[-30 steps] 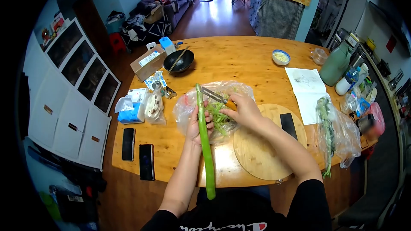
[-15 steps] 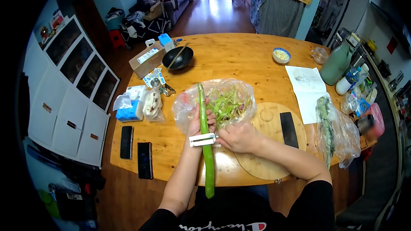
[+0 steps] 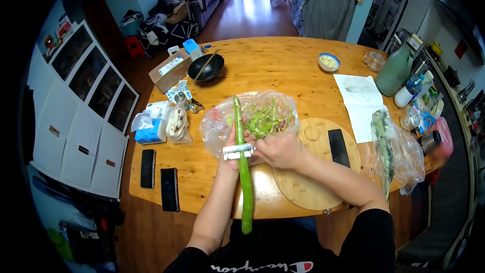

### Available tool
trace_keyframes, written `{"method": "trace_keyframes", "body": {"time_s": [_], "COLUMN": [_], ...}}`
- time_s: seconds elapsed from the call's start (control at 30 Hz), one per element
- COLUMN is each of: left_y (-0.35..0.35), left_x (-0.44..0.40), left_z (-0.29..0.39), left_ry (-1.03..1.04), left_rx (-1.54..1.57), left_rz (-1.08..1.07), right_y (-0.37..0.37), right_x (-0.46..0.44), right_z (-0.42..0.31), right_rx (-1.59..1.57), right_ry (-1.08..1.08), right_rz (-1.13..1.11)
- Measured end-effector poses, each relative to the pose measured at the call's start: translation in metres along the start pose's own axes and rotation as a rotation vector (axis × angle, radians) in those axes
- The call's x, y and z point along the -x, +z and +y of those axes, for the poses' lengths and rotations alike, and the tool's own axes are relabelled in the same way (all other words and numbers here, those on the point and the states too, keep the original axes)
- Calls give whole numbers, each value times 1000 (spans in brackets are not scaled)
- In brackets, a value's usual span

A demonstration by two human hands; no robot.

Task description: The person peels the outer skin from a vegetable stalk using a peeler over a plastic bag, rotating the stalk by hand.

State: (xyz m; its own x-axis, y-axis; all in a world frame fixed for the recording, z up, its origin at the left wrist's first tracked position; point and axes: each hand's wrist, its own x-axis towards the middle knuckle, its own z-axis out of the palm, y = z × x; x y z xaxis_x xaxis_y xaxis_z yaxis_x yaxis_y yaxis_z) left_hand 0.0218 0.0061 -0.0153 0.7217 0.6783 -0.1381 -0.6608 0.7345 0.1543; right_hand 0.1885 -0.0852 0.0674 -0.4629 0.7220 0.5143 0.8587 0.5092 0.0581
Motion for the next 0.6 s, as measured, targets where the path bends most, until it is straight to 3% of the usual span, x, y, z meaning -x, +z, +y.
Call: {"method": "trace_keyframes", "body": {"time_s": [0.13,0.43,0.6], "left_y": [-1,17,6], "left_x": [-1,5,-3], "left_z": [5,5,19], "left_ry": [-68,3,-9], "left_rx": [20,1,11], "left_rz": [-95,86,-9], "right_y": [-1,8,13], "right_x": [-6,-22,-29], "right_z": [6,26,24], "right_rx": [14,10,24], "right_ry": [-4,72,100], "right_rz": [58,101,110]}}
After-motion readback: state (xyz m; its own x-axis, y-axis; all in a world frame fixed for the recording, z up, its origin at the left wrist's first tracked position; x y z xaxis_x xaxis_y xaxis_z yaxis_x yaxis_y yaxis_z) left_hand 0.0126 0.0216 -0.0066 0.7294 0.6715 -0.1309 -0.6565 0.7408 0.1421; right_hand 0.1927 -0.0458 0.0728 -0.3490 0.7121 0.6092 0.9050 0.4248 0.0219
